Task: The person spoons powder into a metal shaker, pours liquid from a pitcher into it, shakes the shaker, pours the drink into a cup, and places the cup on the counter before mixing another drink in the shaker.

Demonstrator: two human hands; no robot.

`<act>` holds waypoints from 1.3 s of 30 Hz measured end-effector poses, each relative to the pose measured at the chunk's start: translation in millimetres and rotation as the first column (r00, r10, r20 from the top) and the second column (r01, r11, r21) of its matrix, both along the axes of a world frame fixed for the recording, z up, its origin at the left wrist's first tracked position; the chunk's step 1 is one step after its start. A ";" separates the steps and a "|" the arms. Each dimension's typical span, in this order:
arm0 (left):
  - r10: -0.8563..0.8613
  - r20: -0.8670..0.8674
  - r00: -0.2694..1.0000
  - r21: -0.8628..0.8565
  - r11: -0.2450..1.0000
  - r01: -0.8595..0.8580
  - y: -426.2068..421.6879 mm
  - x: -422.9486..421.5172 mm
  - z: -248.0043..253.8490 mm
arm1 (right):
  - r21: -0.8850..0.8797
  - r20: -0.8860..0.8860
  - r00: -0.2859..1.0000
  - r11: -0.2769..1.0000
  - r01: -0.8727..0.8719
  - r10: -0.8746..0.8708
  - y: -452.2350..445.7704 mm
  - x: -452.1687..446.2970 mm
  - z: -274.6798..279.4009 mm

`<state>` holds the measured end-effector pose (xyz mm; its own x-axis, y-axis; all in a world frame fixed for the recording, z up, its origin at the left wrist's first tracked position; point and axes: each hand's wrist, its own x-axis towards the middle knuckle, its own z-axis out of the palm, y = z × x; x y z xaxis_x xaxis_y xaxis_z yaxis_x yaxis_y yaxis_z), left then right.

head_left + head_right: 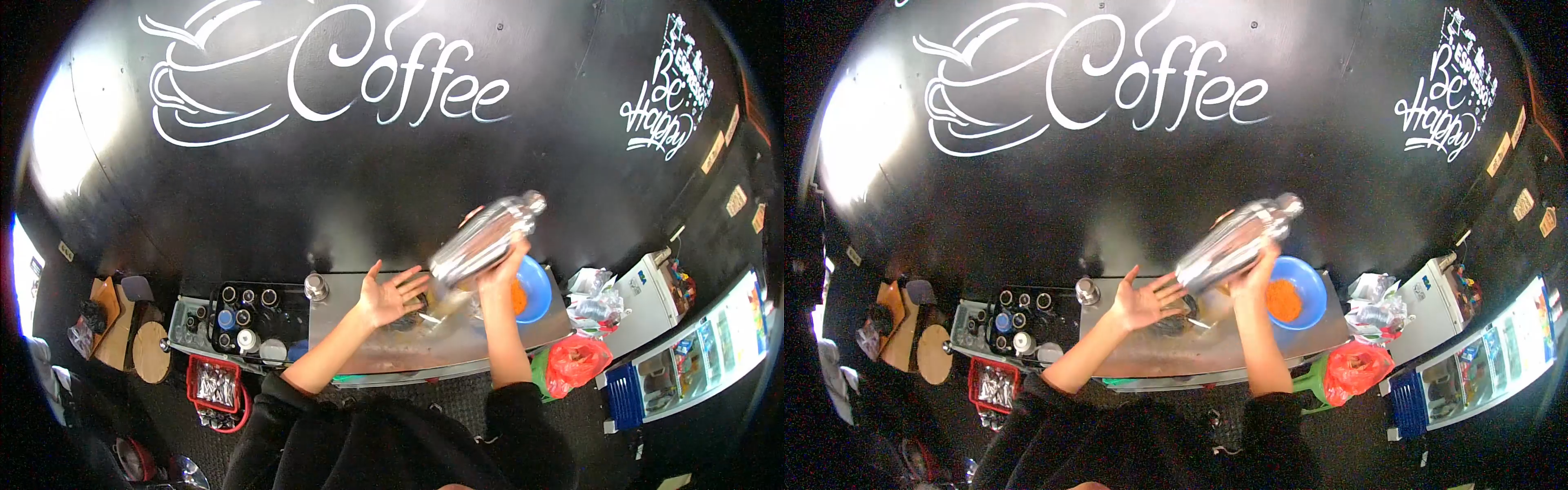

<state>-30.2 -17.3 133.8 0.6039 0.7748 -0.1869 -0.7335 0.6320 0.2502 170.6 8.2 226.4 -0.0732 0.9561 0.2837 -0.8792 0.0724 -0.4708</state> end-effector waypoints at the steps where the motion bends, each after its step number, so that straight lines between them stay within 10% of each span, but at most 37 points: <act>1: 0.007 -0.026 1.000 -0.046 0.999 -0.008 3.3 1.6 -3.7 | 0.026 0.062 0.996 0.998 0.058 -0.059 3.5 0.4 5.0; 2: 0.014 -0.056 0.998 -0.091 0.996 -0.019 5.4 2.6 -3.2 | 0.065 0.252 0.968 0.998 -0.019 0.002 8.0 3.0 -4.5; 4: 0.005 -0.095 0.995 -0.144 0.989 -0.019 5.4 1.9 1.6 | 0.428 0.824 0.249 0.847 0.316 -0.510 -0.3 7.0 -56.6; 6: -0.006 -0.137 0.990 -0.199 0.980 -0.021 9.1 -5.3 -0.1 | 0.322 0.864 0.435 0.943 -0.085 -0.255 -15.9 12.5 -22.4; 7: -0.017 -0.218 0.976 -0.107 0.994 -0.007 14.0 -15.8 -7.6 | 0.185 0.768 0.593 0.970 0.156 -0.242 -21.1 11.6 -15.0; 10: 0.010 -0.331 0.943 -0.012 1.000 -0.014 19.6 -34.8 -6.4 | 0.066 -0.021 0.993 0.991 0.116 -0.115 -3.3 27.8 -4.2; 12: 0.059 -0.481 0.874 -0.013 0.997 -0.074 22.9 -37.5 4.6 | -0.058 0.477 0.832 0.935 0.351 -0.283 10.4 29.2 -55.3; 13: 0.035 -0.472 0.881 -0.024 0.998 -0.052 27.4 -36.6 5.8 | 0.380 0.730 0.433 0.840 0.387 -0.530 -0.2 20.9 -65.9; 14: 0.036 -0.479 0.877 -0.015 0.999 -0.049 29.6 -34.6 6.0 | 0.468 0.812 0.363 0.882 0.062 -0.457 -0.2 27.8 -55.8; 16: 0.053 -0.396 0.917 0.062 0.998 -0.031 28.1 -32.6 3.6 | 0.586 0.628 0.338 0.712 0.387 -0.701 9.6 41.9 -64.2; 17: 0.074 -0.382 0.921 0.080 0.996 -0.047 24.9 -32.1 3.3 | 0.074 0.529 0.711 0.860 0.504 -0.462 -6.1 35.8 -30.0; 18: 0.070 -0.377 0.924 0.082 0.996 -0.042 24.4 -30.2 3.0 | 0.071 0.058 0.947 0.947 0.313 -0.317 4.1 51.4 -29.7; 20: 0.088 -0.404 0.911 -0.030 0.993 -0.110 16.2 -22.5 -2.5 | 0.002 0.144 0.935 0.945 0.328 -0.325 4.7 47.1 -56.9; 22: 0.050 -0.397 0.916 -0.093 0.991 -0.095 15.0 -11.9 -8.4 | 0.516 0.721 0.367 0.809 0.282 -0.588 -13.3 33.4 -75.2; 24: 0.012 -0.389 0.921 -0.126 0.990 -0.067 14.4 -3.9 -13.8 | 0.173 0.637 0.714 0.957 0.235 -0.290 -17.6 20.4 -75.6; 25: 0.009 -0.351 0.936 -0.094 0.995 -0.044 17.1 -4.5 -27.2 | -0.013 0.274 0.955 0.992 0.123 -0.115 -13.6 21.1 -62.6; 26: 0.006 -0.345 0.939 -0.096 0.995 -0.042 17.3 -6.4 -28.9 | -0.134 -0.164 0.986 0.989 -0.062 0.040 -11.7 20.9 -42.2; 28: -0.015 -0.303 0.953 -0.121 0.992 -0.023 13.8 -6.7 -35.6 | -0.068 -0.215 0.976 0.998 0.015 -0.029 -21.2 13.4 -34.5; 30: -0.025 -0.266 0.964 -0.137 0.990 -0.013 18.1 -13.6 -46.9 | 0.009 0.602 0.734 0.922 0.388 -0.315 -21.7 3.8 -73.0; 32: -0.053 -0.296 0.954 -0.112 0.994 0.020 16.1 -17.6 -36.8 | 0.471 0.705 0.440 0.831 0.296 -0.556 -16.5 7.7 -70.6; 34: -0.023 -0.295 0.955 -0.080 0.997 -0.001 10.7 -27.4 -26.0 | 0.168 0.206 0.953 0.968 0.188 -0.221 -9.3 10.8 -51.7; 35: -0.015 -0.301 0.953 -0.089 0.996 -0.012 7.8 -30.7 -21.8 | 0.054 -0.216 0.972 0.993 0.103 -0.089 -19.6 -0.2 -36.3; 36: -0.005 -0.308 0.951 -0.098 0.995 -0.027 5.0 -34.6 -21.7 | -0.038 -0.242 0.963 0.993 0.112 -0.118 -24.7 -13.7 -29.1; 37: -0.062 -0.165 0.984 -0.150 0.988 0.037 13.6 -41.9 -41.0 | -0.101 0.088 0.971 0.968 0.231 -0.223 -30.2 -24.2 -47.3; 39: -0.046 -0.220 0.974 -0.126 0.992 0.018 5.8 -38.3 -29.5 | 0.419 0.709 0.404 0.806 0.419 -0.578 -30.0 -26.2 -106.7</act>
<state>-68.6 -11.5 104.2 0.5604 0.7187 -0.4115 -0.6473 0.6901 0.3238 144.4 -21.8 119.7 0.1403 0.8490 0.5094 0.0581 0.5066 -0.8602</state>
